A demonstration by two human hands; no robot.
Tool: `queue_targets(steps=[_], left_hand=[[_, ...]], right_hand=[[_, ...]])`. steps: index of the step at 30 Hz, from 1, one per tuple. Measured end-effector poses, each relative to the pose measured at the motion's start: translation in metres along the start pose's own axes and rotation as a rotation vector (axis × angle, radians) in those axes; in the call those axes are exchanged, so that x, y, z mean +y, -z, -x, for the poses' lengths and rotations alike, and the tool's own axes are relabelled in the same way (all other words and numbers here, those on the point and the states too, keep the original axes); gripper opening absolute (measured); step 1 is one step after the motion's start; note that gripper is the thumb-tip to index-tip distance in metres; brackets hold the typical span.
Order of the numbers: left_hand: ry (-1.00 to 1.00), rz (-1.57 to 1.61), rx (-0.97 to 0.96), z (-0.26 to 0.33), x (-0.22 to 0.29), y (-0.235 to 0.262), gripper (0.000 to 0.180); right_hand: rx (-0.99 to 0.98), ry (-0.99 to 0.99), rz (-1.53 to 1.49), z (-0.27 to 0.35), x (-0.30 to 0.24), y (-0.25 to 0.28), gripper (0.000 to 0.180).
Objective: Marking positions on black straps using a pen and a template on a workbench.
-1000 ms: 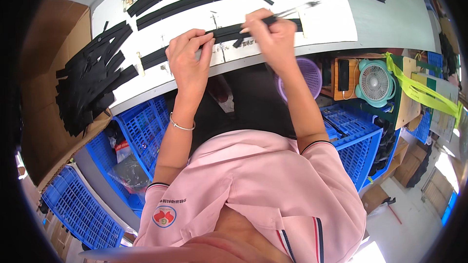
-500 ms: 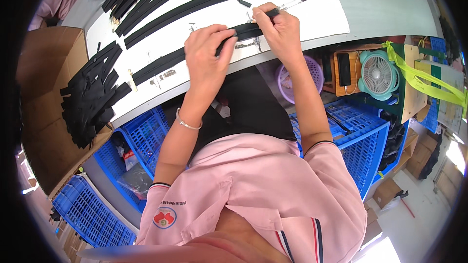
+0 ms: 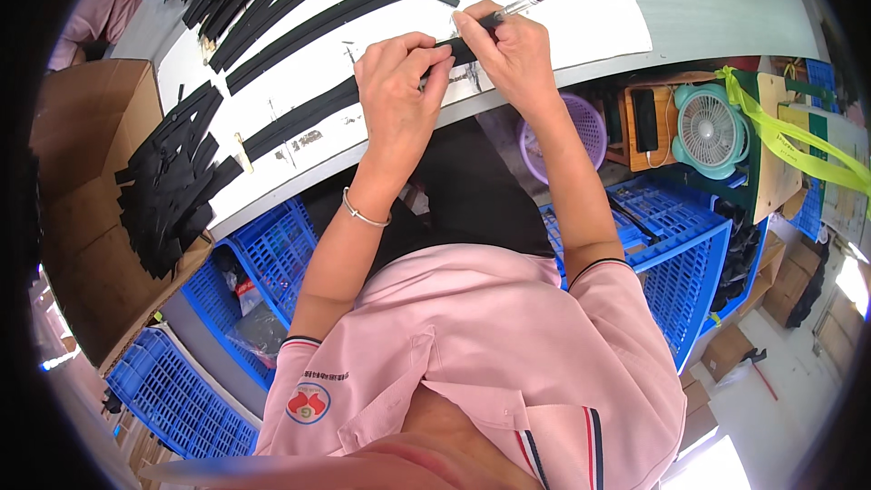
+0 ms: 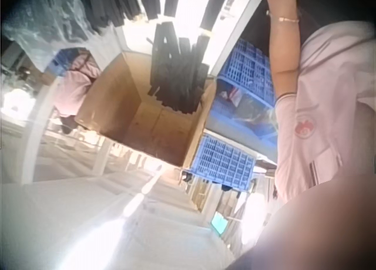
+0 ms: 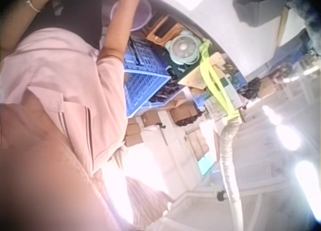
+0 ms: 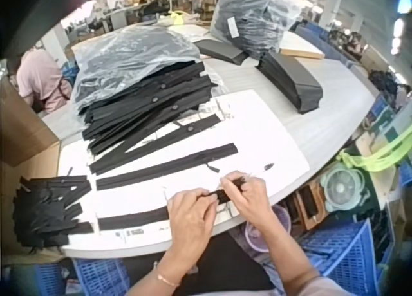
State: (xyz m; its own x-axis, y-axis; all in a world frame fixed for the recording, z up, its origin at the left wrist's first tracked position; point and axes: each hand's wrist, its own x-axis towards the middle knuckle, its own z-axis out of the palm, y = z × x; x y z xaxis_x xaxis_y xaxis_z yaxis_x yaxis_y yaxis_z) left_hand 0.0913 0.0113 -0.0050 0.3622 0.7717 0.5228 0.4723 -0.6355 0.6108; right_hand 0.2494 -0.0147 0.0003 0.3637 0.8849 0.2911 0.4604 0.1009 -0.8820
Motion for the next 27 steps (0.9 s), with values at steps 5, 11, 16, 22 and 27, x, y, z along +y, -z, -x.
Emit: queue_targets(steps=[5, 11, 16, 22, 27], left_hand=[[-0.007, 0.011, 0.008, 0.002, 0.001, 0.000, 0.010], [-0.007, 0.012, 0.010, 0.000, -0.001, -0.001, 0.010], [0.013, 0.001, 0.015, 0.002, -0.006, 0.004, 0.012], [0.036, -0.149, -0.201, 0.026, 0.014, 0.029, 0.045], [0.022, -0.132, -0.317, 0.017, -0.008, 0.038, 0.053]], right_hand=[[-0.027, -0.055, -0.114, 0.006, 0.000, 0.006, 0.024], [-0.087, -0.014, -0.063, 0.005, 0.003, 0.007, 0.024], [-0.131, 0.028, -0.005, 0.001, 0.000, 0.001, 0.024], [0.098, -0.112, -0.279, 0.015, 0.014, 0.018, 0.017], [0.224, -0.071, -0.348, 0.015, 0.019, 0.014, 0.018]])
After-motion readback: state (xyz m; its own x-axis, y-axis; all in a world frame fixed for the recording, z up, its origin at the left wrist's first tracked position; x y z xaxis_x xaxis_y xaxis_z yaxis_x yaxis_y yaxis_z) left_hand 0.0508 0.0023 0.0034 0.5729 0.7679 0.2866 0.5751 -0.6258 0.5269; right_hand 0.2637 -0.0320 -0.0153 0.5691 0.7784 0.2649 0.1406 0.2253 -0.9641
